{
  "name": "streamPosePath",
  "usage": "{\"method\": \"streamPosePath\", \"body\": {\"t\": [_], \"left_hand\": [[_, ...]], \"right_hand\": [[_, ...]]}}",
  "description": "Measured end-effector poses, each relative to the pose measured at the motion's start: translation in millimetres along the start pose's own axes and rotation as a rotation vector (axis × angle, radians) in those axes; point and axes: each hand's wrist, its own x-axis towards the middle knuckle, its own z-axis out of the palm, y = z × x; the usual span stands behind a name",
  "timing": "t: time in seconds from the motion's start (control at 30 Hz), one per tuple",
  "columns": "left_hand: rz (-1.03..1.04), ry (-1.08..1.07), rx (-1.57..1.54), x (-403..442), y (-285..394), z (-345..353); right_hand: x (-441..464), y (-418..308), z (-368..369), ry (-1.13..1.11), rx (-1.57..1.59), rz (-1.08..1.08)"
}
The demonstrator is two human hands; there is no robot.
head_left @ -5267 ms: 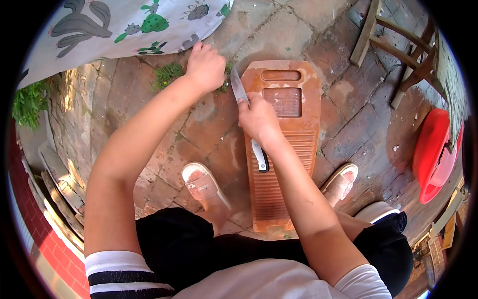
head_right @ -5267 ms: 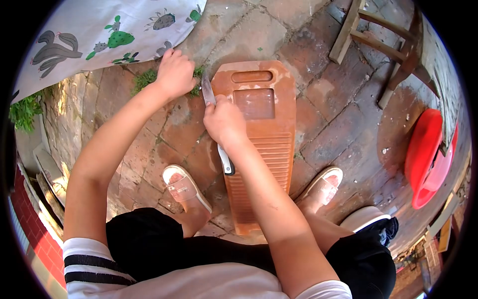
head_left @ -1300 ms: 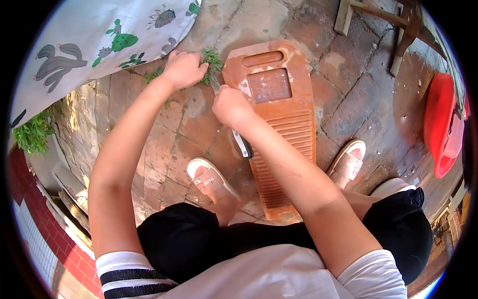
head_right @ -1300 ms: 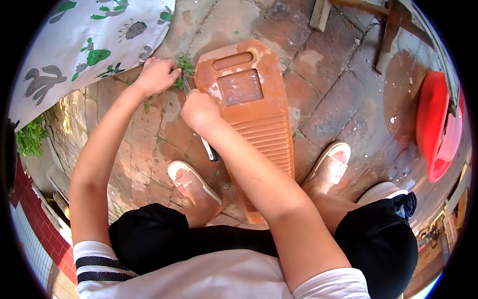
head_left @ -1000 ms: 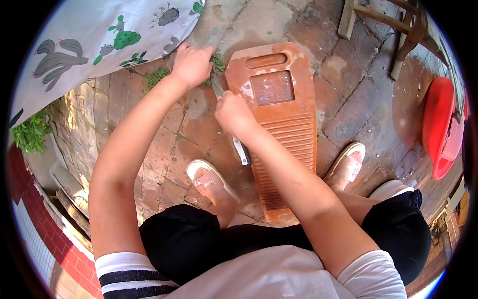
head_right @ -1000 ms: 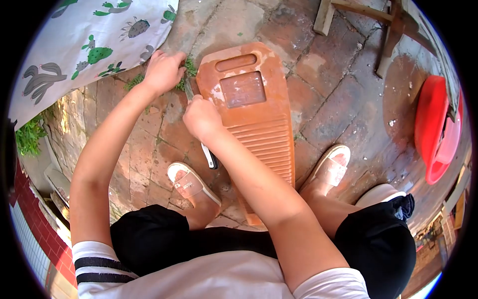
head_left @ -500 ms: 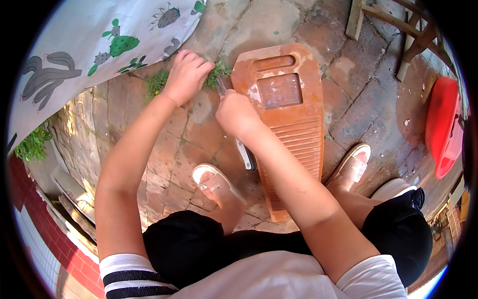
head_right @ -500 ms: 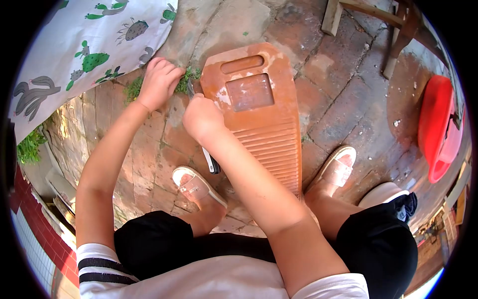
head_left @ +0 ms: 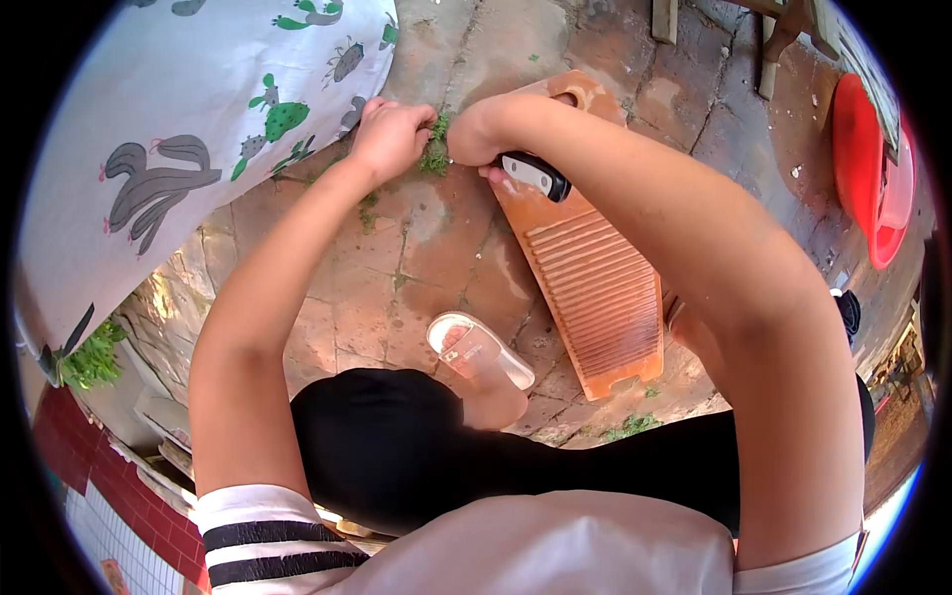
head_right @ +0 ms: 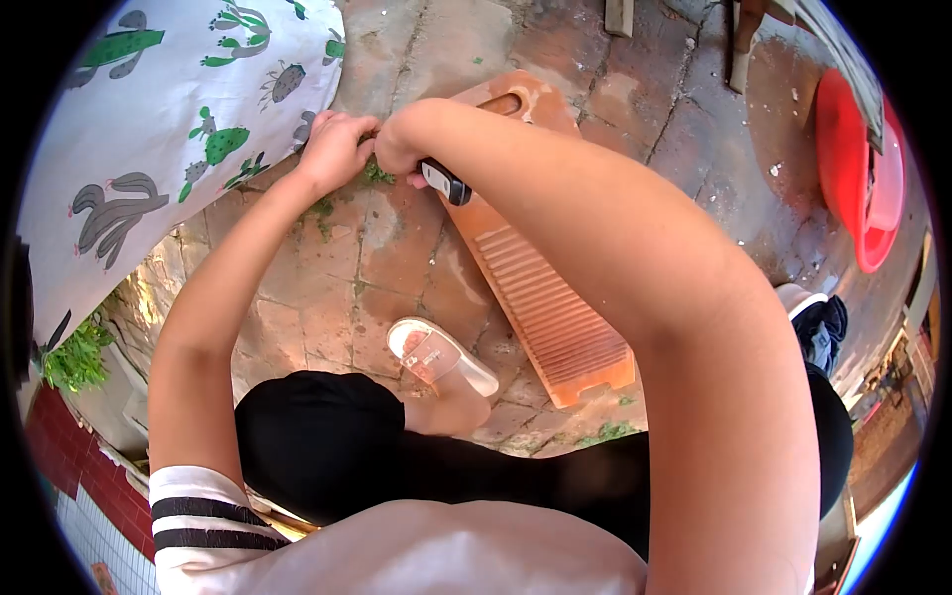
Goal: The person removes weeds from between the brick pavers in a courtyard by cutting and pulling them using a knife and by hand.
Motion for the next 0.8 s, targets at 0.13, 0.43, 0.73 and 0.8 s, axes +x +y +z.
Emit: {"method": "streamPosePath", "body": {"t": [0.13, 0.43, 0.73, 0.8], "left_hand": [[-0.020, -0.115, -0.047, 6.4, -4.8, -0.6], [-0.071, -0.211, -0.097, 11.5, -5.7, -8.9], [-0.024, -0.145, -0.103, 7.0, -7.2, -5.1], [-0.001, -0.125, -0.102, 6.5, -8.4, -2.9]], "right_hand": [[18.7, -37.9, 2.2, 0.042, 0.165, 0.272], [12.4, -29.4, 77.3, 0.304, -0.092, 0.009], [-1.9, 24.4, 81.6, 0.297, 0.727, -0.203], [-4.7, 23.3, 91.1, 0.335, 0.787, -0.186]]}}
